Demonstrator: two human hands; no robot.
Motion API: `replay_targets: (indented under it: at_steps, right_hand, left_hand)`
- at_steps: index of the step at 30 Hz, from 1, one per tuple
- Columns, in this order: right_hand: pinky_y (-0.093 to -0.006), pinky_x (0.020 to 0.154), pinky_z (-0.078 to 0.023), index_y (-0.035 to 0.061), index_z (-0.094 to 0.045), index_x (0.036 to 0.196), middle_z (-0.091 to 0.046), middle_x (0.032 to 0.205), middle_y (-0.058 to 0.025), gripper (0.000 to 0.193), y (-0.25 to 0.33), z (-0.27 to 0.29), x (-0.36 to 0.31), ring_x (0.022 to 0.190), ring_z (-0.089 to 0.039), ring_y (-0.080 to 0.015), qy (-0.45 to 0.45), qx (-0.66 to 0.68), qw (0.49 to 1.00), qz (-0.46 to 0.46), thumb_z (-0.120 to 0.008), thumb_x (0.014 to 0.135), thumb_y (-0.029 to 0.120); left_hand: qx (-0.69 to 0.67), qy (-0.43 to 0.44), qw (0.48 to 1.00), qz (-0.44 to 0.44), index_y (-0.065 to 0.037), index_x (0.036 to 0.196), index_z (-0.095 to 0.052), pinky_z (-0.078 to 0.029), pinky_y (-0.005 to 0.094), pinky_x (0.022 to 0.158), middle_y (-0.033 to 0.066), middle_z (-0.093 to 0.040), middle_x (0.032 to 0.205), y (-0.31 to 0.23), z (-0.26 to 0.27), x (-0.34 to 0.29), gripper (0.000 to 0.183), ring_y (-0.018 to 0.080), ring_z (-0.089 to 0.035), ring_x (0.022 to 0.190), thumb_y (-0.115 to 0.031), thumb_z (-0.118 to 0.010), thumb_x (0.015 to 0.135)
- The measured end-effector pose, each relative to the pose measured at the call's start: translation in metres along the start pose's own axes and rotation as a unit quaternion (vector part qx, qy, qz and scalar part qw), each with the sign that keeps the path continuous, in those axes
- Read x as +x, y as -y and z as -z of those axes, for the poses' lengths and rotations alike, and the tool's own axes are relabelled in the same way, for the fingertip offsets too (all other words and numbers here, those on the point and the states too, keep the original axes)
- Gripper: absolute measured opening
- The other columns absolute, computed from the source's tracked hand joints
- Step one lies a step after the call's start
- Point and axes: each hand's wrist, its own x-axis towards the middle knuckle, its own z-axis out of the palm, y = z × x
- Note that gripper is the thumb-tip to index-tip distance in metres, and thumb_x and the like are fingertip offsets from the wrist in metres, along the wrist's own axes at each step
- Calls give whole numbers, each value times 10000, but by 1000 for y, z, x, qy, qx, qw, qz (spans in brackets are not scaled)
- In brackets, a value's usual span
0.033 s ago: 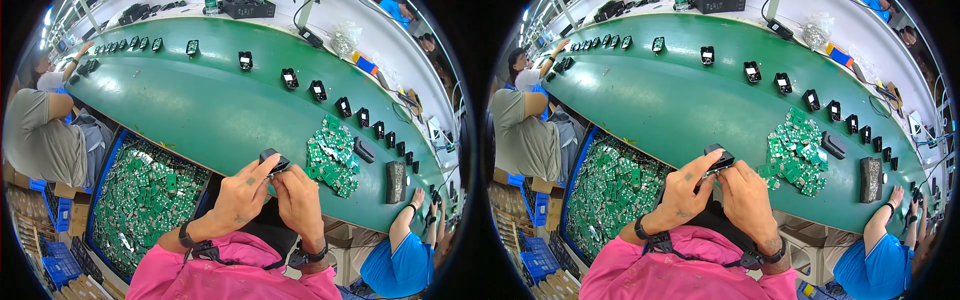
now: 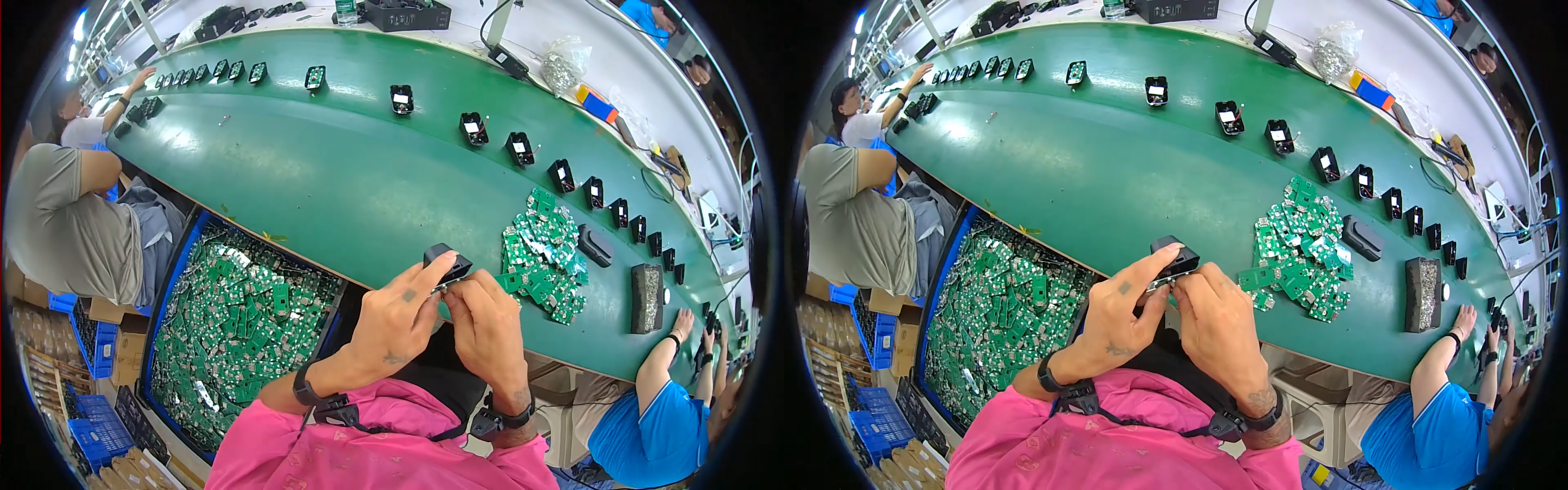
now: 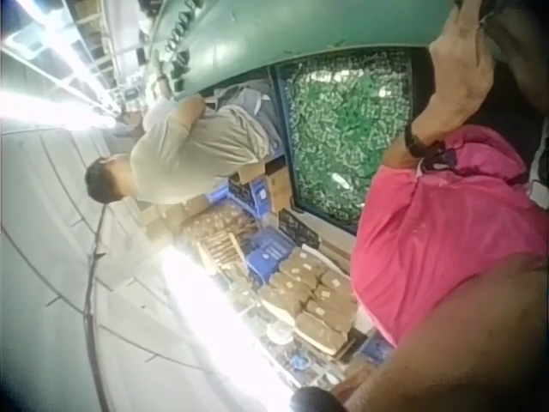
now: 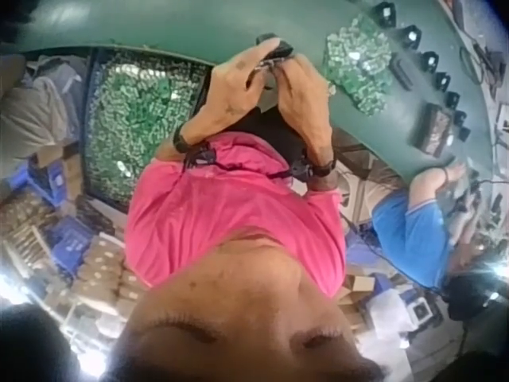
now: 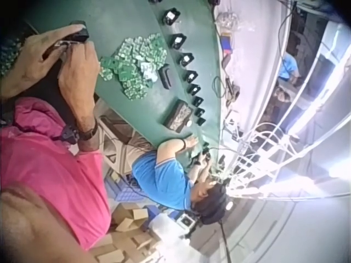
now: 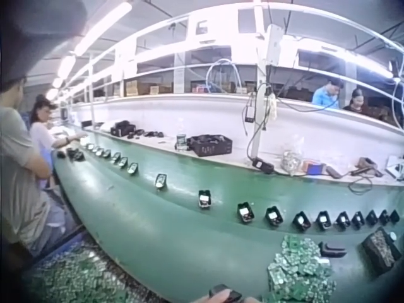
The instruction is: The person receives a tray of circuit boards, pours them into a larger tray, and places the empty tray on a stack. They then repeatedly fit circuit boards into plastic housings by hand and place the assembled units on the table.
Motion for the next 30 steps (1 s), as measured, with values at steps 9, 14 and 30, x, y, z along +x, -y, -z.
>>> replay_targets:
  at_steps: [9, 14, 30]
  right_hand:
    - [-281, 550, -448, -16, -617, 913, -610, 769, -45, 93, -18, -16, -25, 666, -594, -121, -173, 51, 969, -168, -642, 940, 69]
    - [-271, 543, -464, -38, -616, 933, -624, 726, -73, 99, -29, -19, -38, 598, -576, -106, -60, 210, 946, -240, -647, 935, 56]
    - [-327, 550, -443, 8, -614, 884, -620, 780, -92, 80, -24, -25, -58, 614, -584, -197, -121, 76, 981, -133, -689, 877, 35]
  left_hand:
    - [-387, 47, 882, 263, -59, 1494, -402, -604, 274, 776, 111, -574, 1256, 13, -7, -5, 600, 135, -638, 1030, -3, -622, 939]
    - [-475, 100, 823, 294, -86, 1476, -432, -584, 257, 731, 78, -586, 1229, 30, -12, -20, 653, 109, -670, 826, 3, -696, 885]
    - [-256, 155, 927, 226, -107, 1439, -454, -537, 303, 636, 111, -688, 1014, 17, -19, -15, 643, 133, -653, 714, -75, -716, 853]
